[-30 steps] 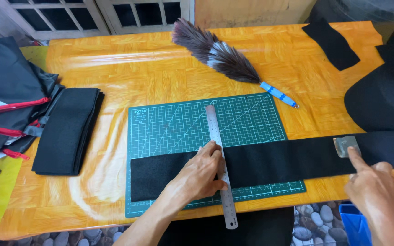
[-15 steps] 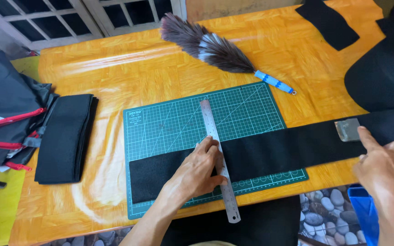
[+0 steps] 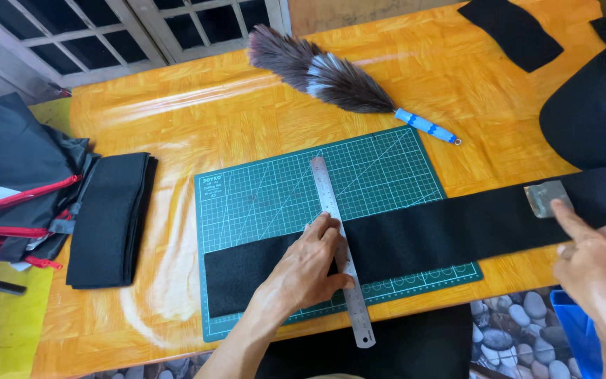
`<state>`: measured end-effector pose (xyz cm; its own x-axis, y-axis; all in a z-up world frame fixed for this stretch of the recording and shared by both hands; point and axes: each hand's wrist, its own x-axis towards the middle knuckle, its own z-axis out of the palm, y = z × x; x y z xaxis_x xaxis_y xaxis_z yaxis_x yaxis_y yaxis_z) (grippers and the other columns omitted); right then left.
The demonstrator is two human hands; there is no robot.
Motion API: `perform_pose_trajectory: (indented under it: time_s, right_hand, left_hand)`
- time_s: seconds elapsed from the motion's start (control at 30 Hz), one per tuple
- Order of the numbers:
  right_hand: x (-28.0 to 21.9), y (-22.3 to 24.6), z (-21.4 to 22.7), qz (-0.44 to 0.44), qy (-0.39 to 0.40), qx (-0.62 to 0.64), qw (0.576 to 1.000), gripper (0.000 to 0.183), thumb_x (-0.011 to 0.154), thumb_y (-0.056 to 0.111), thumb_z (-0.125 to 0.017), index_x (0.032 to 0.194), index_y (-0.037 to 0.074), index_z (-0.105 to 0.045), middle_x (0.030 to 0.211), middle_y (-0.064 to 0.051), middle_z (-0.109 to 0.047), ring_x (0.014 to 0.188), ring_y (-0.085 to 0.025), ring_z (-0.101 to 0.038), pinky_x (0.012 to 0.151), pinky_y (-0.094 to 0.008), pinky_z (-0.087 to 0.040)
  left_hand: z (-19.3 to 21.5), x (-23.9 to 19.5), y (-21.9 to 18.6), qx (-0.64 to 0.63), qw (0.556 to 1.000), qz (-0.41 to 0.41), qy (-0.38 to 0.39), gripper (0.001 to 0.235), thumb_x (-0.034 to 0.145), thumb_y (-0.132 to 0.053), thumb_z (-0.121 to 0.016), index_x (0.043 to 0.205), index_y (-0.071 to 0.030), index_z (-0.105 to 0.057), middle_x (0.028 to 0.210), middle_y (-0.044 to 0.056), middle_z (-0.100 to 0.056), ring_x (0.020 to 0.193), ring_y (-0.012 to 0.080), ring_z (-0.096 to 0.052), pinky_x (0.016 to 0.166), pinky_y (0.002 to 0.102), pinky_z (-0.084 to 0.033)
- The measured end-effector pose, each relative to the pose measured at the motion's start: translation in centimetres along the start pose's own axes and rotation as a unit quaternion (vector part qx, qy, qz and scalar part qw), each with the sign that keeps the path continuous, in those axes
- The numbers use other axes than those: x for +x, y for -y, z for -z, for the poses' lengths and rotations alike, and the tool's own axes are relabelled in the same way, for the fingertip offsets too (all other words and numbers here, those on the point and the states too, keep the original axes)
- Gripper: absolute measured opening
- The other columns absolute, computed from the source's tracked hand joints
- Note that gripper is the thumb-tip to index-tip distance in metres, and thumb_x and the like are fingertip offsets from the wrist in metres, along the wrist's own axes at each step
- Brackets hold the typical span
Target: The person measures a strip of black fabric on a green cutting mat using a metal ruler. They then use a red utility knife to cut the fabric along the ruler's edge. The person repeats the measuring and cutting process multiple times to create several pieces of fabric.
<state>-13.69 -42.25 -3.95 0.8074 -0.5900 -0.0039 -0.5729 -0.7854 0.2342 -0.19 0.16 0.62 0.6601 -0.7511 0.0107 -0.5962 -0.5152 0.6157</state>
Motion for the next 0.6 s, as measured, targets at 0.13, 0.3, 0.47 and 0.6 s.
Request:
perform_pose_trajectory:
  time_s: [0.13,0.3,0.47,0.6]
  right_hand:
    - [-0.5,1.4,2.6,-0.03,-0.039,-0.071,0.996,0.072,0.097,0.036,-0.059,0.167,0.046,-0.049,0.099,-0.01,-0.062,0.072,-0.018,-0.076,0.068,-0.03,-0.061]
    - [-0.1,-0.2,-0.9,0.059,-0.028,0.014,0.998,0.071,0.097,0.023,-0.058,0.167,0.037,-0.051,0.129,0.025,-0.074,0.099,-0.018,-0.059,0.082,-0.027,-0.057]
    - [-1.8,3.8,7.4,-0.083,0.101,0.025,0.991,0.074,0.097,0.024,-0.054,0.165,0.048,-0.038,0.128,-0.022,-0.062,0.105,-0.043,-0.078,0.092,-0.049,-0.063]
    - [-1.9,2.6,5.3,-0.024,0.053,0.047,0.997,0.089,0.085,0.022,-0.062,0.167,0.049,-0.041,0.097,-0.013,-0.063,0.088,-0.023,-0.074,0.082,-0.038,-0.063]
  left_hand:
    - [0.0,-0.1,-0.1,-0.003,1.0,0.004,0.007,0.062,0.069,-0.023,-0.098,0.107,0.002,-0.057,0.131,0.015,-0.047,0.122,0.0358,-0.052,0.097,0.047,-0.052]
    - [-0.1,0.0,0.2,0.001,1.0,-0.01,0.006,0.065,0.069,-0.025,-0.097,0.108,0.004,-0.056,0.131,0.017,-0.048,0.122,0.037,-0.052,0.099,0.047,-0.051]
    - [0.2,-0.1,-0.2,0.013,1.0,-0.002,0.013,0.066,0.071,-0.027,-0.096,0.114,0.004,-0.056,0.134,0.016,-0.047,0.121,0.0363,-0.052,0.097,0.048,-0.051]
    - [0.3,-0.1,-0.3,0.013,1.0,0.0,0.017,0.064,0.072,-0.027,-0.097,0.111,0.002,-0.056,0.133,0.015,-0.047,0.12,0.0343,-0.053,0.095,0.047,-0.053]
